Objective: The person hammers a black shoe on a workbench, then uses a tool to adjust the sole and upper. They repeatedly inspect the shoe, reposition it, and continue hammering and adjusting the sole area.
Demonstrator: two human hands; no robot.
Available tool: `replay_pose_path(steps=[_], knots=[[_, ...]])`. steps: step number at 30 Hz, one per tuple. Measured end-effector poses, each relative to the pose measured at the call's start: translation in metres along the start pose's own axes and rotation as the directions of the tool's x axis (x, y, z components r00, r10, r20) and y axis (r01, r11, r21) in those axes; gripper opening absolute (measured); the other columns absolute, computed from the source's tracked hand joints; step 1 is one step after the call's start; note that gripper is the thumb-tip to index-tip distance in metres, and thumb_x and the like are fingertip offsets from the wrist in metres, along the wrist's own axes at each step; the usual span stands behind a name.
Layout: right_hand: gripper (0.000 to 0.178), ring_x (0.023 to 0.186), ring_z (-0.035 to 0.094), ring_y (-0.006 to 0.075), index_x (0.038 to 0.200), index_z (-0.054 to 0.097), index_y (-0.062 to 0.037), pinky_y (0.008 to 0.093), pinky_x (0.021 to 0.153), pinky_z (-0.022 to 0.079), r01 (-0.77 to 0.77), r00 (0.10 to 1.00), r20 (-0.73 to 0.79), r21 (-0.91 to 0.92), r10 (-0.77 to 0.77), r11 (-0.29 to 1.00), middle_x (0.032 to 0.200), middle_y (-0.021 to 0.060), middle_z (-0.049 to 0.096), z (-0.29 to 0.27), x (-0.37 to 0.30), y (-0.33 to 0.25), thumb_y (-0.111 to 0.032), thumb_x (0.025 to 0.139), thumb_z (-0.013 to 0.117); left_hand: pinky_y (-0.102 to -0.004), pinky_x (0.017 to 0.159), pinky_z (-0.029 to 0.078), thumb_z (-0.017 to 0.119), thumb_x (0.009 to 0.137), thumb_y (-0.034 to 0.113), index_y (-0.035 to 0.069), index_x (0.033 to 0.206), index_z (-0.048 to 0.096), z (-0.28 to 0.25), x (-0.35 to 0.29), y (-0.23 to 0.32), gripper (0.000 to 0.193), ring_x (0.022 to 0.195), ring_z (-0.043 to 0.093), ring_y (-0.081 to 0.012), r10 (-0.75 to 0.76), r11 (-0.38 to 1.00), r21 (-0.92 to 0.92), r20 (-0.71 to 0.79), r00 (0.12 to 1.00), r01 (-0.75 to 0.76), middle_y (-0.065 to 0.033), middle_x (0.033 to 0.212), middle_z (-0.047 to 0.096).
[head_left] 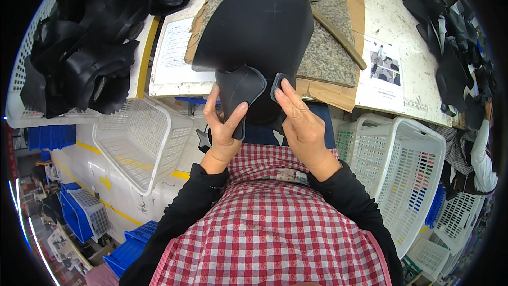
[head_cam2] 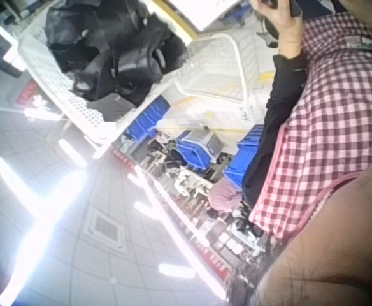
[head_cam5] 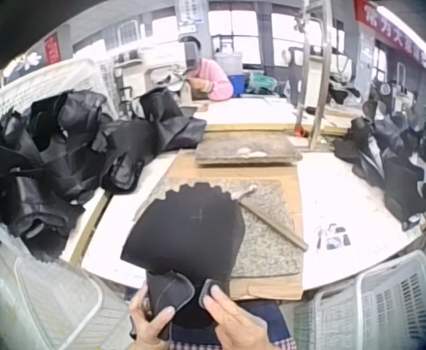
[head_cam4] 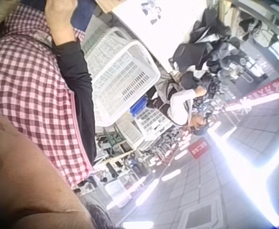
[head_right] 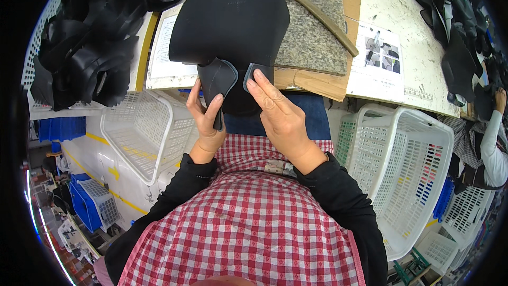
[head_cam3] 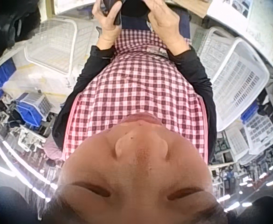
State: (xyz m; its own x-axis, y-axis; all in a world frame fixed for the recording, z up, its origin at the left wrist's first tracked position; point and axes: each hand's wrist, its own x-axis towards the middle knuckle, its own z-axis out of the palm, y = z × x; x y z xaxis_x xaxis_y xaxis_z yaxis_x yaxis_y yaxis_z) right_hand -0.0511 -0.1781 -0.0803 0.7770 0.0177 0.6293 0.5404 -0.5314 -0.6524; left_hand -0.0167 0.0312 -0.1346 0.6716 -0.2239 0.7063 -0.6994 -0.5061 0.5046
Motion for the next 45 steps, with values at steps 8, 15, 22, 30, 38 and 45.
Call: replay_pose_path(steps=[8,15,22,30,38,45], knots=[[0.065,0.126,0.066,0.0319,0.143,0.060,-0.0038,0.0348,0.102,0.057,-0.044,0.999,0.004,0.040,0.044,0.998,0.148,0.0198,0.058,-0.005,-0.007,-0.006,0.018,0.082,0.058,-0.0468,0.118,0.041,0.066,0.083,-0.019,0.019,0.141,0.061,-0.009,0.005,0.016,0.070,0.147,0.037,-0.0448,-0.085,0.996,-0.020,0.028,0.996,0.086,-0.0217,0.159,0.027],[0.067,0.153,0.036,0.0317,0.161,0.028,0.0023,0.0447,0.118,0.041,-0.272,0.959,0.178,0.806,0.222,0.526,0.163,0.0204,0.039,-0.029,0.075,0.030,-0.031,0.109,0.054,-0.0411,0.112,0.045,0.052,0.079,-0.022,0.011,0.142,0.063,-0.063,0.148,0.031,0.071,0.131,0.059,-0.0389,0.212,0.974,0.118,-0.172,0.962,-0.193,-0.0197,0.144,0.059],[0.047,0.113,0.064,0.0392,0.143,0.058,-0.0090,0.0454,0.095,0.054,-0.030,0.974,0.119,-0.777,0.194,0.629,0.128,0.0225,0.062,-0.051,0.125,0.150,-0.009,0.095,0.058,-0.0402,0.107,0.051,0.054,0.076,-0.021,0.030,0.141,0.064,-0.033,0.232,0.015,0.083,0.130,0.061,-0.0367,0.068,0.906,0.320,0.536,0.841,-0.278,-0.0136,0.149,0.056],[0.034,0.088,0.071,0.0420,0.135,0.053,-0.0094,0.0508,0.076,0.056,-0.002,0.894,0.212,-0.879,0.395,0.477,0.111,0.0234,0.068,-0.149,0.096,0.159,-0.016,0.102,0.053,-0.0424,0.103,0.054,0.064,0.089,-0.005,0.028,0.146,0.058,-0.016,0.241,-0.052,0.067,0.118,0.067,-0.0365,0.006,0.984,0.148,0.540,0.842,-0.102,-0.0134,0.139,0.065],[0.035,0.061,0.059,0.0270,0.104,0.063,-0.0031,0.0371,0.059,0.047,-0.425,0.803,0.281,-0.346,0.525,0.836,0.070,0.0171,0.058,-0.165,0.088,0.042,-0.034,0.111,0.050,-0.0434,0.098,0.056,0.059,0.085,-0.004,0.024,0.143,0.061,0.004,0.268,-0.059,0.065,0.110,0.069,-0.0373,-0.027,0.970,0.194,0.692,0.721,-0.150,-0.0178,0.127,0.070],[0.028,0.066,0.065,0.0468,0.097,0.051,-0.0025,0.0524,0.058,0.050,-0.033,0.712,0.550,-0.595,0.436,0.803,0.073,0.0239,0.064,-0.072,0.126,-0.005,-0.028,0.105,0.060,-0.0435,0.094,0.052,0.053,0.085,0.003,0.013,0.127,0.071,-0.002,0.300,-0.028,0.048,0.115,0.067,-0.0360,0.180,0.980,-0.084,0.770,0.612,-0.182,-0.0206,0.125,0.070]])
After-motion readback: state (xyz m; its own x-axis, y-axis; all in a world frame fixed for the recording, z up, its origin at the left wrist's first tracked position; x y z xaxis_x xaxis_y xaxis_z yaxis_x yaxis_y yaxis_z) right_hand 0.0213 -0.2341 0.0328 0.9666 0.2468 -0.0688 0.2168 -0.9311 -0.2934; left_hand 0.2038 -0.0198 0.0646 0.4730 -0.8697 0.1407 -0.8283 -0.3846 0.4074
